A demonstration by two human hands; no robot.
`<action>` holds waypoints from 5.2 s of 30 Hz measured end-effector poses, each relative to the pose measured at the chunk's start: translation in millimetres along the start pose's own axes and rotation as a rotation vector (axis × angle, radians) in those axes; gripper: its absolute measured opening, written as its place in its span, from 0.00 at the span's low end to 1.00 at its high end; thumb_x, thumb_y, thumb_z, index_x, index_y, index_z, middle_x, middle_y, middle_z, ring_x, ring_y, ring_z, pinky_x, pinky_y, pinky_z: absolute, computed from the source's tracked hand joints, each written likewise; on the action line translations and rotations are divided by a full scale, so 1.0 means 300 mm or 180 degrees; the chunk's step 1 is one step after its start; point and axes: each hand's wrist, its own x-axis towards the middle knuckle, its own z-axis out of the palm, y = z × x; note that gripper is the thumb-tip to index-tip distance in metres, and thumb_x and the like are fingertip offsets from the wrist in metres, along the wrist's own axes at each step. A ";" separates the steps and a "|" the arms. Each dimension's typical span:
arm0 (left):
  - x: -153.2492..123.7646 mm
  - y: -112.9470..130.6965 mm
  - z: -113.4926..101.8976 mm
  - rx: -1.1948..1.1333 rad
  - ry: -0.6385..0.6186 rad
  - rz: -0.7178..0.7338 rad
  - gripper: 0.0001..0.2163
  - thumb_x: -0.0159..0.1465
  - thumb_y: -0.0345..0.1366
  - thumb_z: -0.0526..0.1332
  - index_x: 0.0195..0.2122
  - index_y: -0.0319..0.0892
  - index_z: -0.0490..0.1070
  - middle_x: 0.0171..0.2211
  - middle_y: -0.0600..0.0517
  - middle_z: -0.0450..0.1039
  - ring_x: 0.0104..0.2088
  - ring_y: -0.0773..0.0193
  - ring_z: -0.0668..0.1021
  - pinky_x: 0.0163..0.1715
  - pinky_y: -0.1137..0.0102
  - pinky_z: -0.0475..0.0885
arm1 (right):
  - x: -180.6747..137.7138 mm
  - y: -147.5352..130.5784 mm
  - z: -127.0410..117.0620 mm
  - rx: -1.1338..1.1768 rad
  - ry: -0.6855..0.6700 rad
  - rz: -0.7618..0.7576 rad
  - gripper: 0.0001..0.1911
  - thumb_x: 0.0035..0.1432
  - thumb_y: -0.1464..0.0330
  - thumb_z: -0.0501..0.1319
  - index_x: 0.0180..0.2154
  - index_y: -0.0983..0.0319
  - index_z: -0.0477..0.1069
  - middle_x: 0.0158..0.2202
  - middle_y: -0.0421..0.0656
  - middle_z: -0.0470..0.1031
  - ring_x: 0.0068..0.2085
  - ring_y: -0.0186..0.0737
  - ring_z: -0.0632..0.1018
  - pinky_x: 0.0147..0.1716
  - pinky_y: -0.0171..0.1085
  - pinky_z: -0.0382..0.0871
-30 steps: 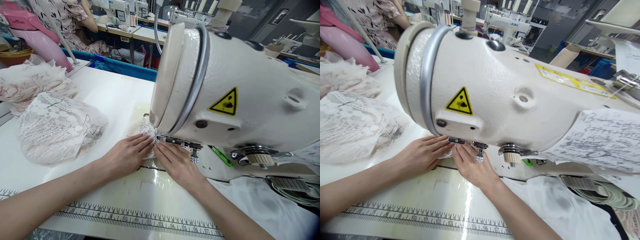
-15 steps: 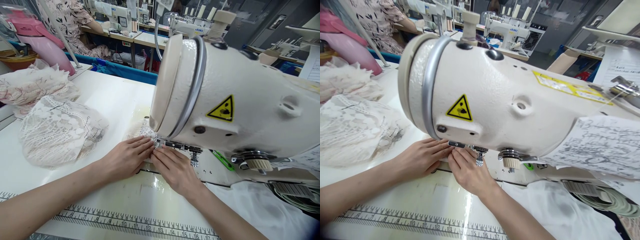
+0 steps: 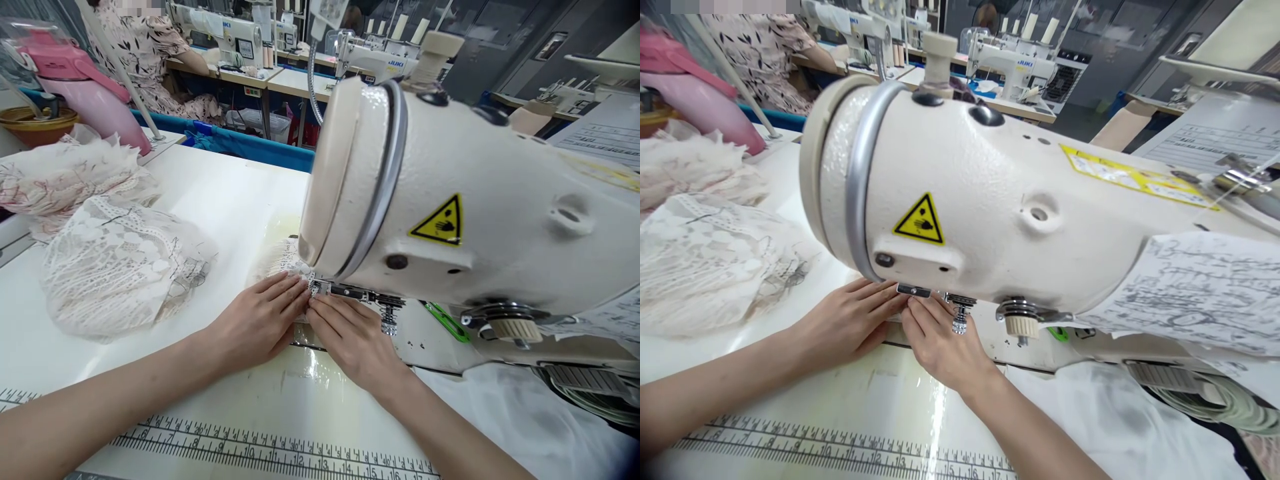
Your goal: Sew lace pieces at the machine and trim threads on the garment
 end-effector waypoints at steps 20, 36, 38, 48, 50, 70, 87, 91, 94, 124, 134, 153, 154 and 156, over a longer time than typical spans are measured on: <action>0.014 0.034 0.008 0.0262 0.0160 -0.0072 0.17 0.69 0.34 0.51 0.51 0.31 0.73 0.52 0.39 0.75 0.53 0.48 0.77 0.49 0.58 0.75 | 0.000 0.047 -0.041 -0.0581 -0.0088 -0.0127 0.20 0.60 0.84 0.50 0.43 0.65 0.76 0.45 0.46 0.81 0.43 0.37 0.78 0.27 0.33 0.68; 0.007 0.032 0.016 0.0174 0.0230 0.0071 0.14 0.70 0.31 0.53 0.52 0.34 0.71 0.54 0.44 0.74 0.55 0.53 0.76 0.55 0.60 0.72 | -0.004 0.074 -0.036 -0.0808 -0.0220 -0.0106 0.17 0.59 0.81 0.54 0.45 0.64 0.76 0.46 0.45 0.81 0.33 0.40 0.78 0.30 0.39 0.71; -0.003 0.029 0.019 0.0093 0.0161 0.0210 0.14 0.70 0.28 0.51 0.53 0.32 0.71 0.55 0.44 0.74 0.55 0.55 0.76 0.57 0.61 0.72 | -0.002 0.069 -0.039 -0.0650 -0.0301 -0.0160 0.18 0.59 0.82 0.52 0.44 0.64 0.76 0.44 0.46 0.81 0.37 0.40 0.79 0.30 0.37 0.71; -0.002 0.004 0.006 0.0134 0.0154 0.0163 0.15 0.71 0.28 0.47 0.47 0.32 0.74 0.51 0.43 0.76 0.52 0.56 0.78 0.53 0.63 0.75 | -0.017 0.040 -0.006 -0.0087 -0.0206 -0.0057 0.18 0.63 0.80 0.54 0.49 0.61 0.75 0.46 0.47 0.80 0.48 0.40 0.78 0.45 0.38 0.72; -0.002 -0.001 0.003 0.0177 0.0147 0.0159 0.16 0.71 0.28 0.47 0.46 0.32 0.74 0.50 0.42 0.77 0.52 0.55 0.79 0.52 0.63 0.76 | -0.012 0.032 -0.001 -0.0048 -0.0173 -0.0032 0.16 0.63 0.78 0.55 0.49 0.61 0.75 0.46 0.46 0.80 0.48 0.40 0.77 0.45 0.37 0.72; 0.003 -0.011 -0.015 -0.0045 0.0336 -0.0064 0.12 0.70 0.30 0.52 0.50 0.33 0.71 0.51 0.43 0.77 0.52 0.55 0.78 0.56 0.59 0.72 | 0.034 0.005 0.014 0.0299 -0.0117 0.0133 0.11 0.62 0.79 0.58 0.43 0.62 0.74 0.38 0.41 0.78 0.37 0.37 0.76 0.38 0.37 0.69; -0.018 -0.040 -0.009 0.0008 -0.0077 0.0326 0.17 0.71 0.31 0.48 0.54 0.33 0.71 0.55 0.43 0.73 0.55 0.54 0.76 0.58 0.59 0.69 | 0.013 -0.010 -0.030 0.0818 -0.0309 0.0259 0.10 0.65 0.68 0.59 0.45 0.63 0.76 0.43 0.47 0.78 0.46 0.43 0.76 0.49 0.47 0.74; -0.017 -0.038 -0.009 -0.0060 -0.0072 0.0277 0.17 0.70 0.31 0.49 0.54 0.32 0.71 0.55 0.41 0.73 0.56 0.53 0.75 0.59 0.58 0.69 | 0.011 -0.011 -0.029 0.0808 -0.0354 0.0262 0.10 0.65 0.69 0.59 0.46 0.63 0.75 0.44 0.47 0.77 0.45 0.43 0.77 0.49 0.47 0.74; -0.017 -0.034 -0.008 -0.0004 -0.0056 0.0279 0.17 0.70 0.31 0.48 0.54 0.31 0.71 0.54 0.42 0.74 0.55 0.53 0.76 0.59 0.60 0.69 | 0.011 -0.010 -0.028 0.0784 -0.0325 0.0264 0.10 0.65 0.69 0.59 0.46 0.63 0.75 0.44 0.47 0.77 0.45 0.43 0.77 0.49 0.47 0.73; 0.004 0.032 0.007 0.0122 0.0110 -0.0177 0.16 0.69 0.35 0.52 0.52 0.34 0.73 0.54 0.41 0.74 0.53 0.51 0.77 0.50 0.57 0.73 | -0.013 0.023 -0.026 -0.0412 -0.0059 0.0211 0.11 0.68 0.68 0.57 0.43 0.65 0.76 0.43 0.45 0.81 0.39 0.36 0.78 0.41 0.37 0.68; 0.013 0.027 0.012 0.0309 0.0085 -0.0188 0.16 0.68 0.35 0.53 0.52 0.36 0.72 0.54 0.42 0.74 0.54 0.50 0.75 0.52 0.57 0.72 | -0.019 0.035 -0.021 -0.0540 -0.0343 0.0063 0.12 0.69 0.70 0.54 0.46 0.64 0.76 0.45 0.48 0.80 0.44 0.39 0.77 0.44 0.38 0.68; -0.001 0.033 0.029 0.0424 0.0216 -0.0099 0.16 0.70 0.32 0.50 0.51 0.29 0.73 0.53 0.40 0.75 0.52 0.50 0.78 0.55 0.57 0.71 | -0.003 0.006 -0.011 -0.0535 -0.0328 0.0453 0.20 0.72 0.61 0.48 0.52 0.62 0.74 0.44 0.47 0.79 0.37 0.38 0.78 0.40 0.40 0.65; 0.000 0.033 0.028 0.0433 0.0196 -0.0108 0.16 0.70 0.32 0.50 0.51 0.29 0.73 0.53 0.39 0.75 0.52 0.50 0.78 0.55 0.57 0.71 | -0.002 0.005 -0.010 -0.0559 -0.0361 0.0462 0.20 0.72 0.61 0.48 0.52 0.61 0.73 0.44 0.47 0.79 0.37 0.38 0.78 0.40 0.40 0.64; 0.002 0.032 0.028 0.0436 0.0152 -0.0128 0.17 0.70 0.32 0.49 0.51 0.29 0.72 0.53 0.39 0.74 0.52 0.50 0.77 0.55 0.56 0.71 | 0.001 0.003 -0.010 -0.0623 -0.0415 0.0478 0.20 0.72 0.61 0.48 0.52 0.61 0.73 0.43 0.46 0.79 0.36 0.39 0.77 0.40 0.40 0.63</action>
